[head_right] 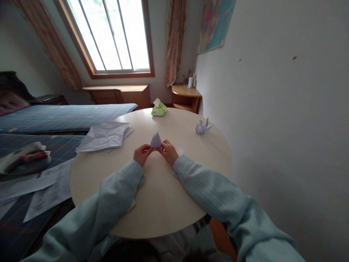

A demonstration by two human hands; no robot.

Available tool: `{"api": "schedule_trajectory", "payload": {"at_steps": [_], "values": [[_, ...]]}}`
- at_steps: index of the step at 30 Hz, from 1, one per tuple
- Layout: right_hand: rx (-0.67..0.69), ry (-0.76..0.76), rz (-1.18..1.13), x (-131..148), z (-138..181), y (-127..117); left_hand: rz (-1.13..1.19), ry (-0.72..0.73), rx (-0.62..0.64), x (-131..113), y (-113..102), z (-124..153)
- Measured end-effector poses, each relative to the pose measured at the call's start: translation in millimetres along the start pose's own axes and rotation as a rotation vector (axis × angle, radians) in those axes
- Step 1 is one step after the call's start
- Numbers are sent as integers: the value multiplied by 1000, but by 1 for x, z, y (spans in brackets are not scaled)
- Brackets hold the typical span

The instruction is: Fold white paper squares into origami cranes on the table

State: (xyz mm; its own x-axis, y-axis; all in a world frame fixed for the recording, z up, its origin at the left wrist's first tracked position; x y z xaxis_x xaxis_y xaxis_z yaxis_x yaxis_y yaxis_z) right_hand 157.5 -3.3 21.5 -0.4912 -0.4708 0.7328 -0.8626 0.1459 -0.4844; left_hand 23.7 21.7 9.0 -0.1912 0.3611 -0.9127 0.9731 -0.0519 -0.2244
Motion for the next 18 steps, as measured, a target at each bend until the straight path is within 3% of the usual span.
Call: {"api": "schedule_trajectory", "payload": {"at_steps": [10,18], "values": [[70,95,-210,-7,4,9,315,-77,191,0,8,0],[70,98,-168,-5,1,5,142,-80,3,-1,1,2]]}}
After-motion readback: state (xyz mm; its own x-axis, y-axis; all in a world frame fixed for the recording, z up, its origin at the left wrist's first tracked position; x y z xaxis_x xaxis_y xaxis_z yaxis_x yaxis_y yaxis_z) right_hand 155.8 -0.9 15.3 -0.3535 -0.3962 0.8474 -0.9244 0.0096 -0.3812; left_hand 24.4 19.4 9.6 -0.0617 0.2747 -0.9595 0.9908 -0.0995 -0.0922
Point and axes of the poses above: each hand's wrist, its own z-axis away from the middle knuckle, its own y-axis out of the palm, x = y × z, the point moved 3 cm from there along -z, towards the middle knuckle, and after that the axes turned 4 degrees about -z, right-handed, at the moved point
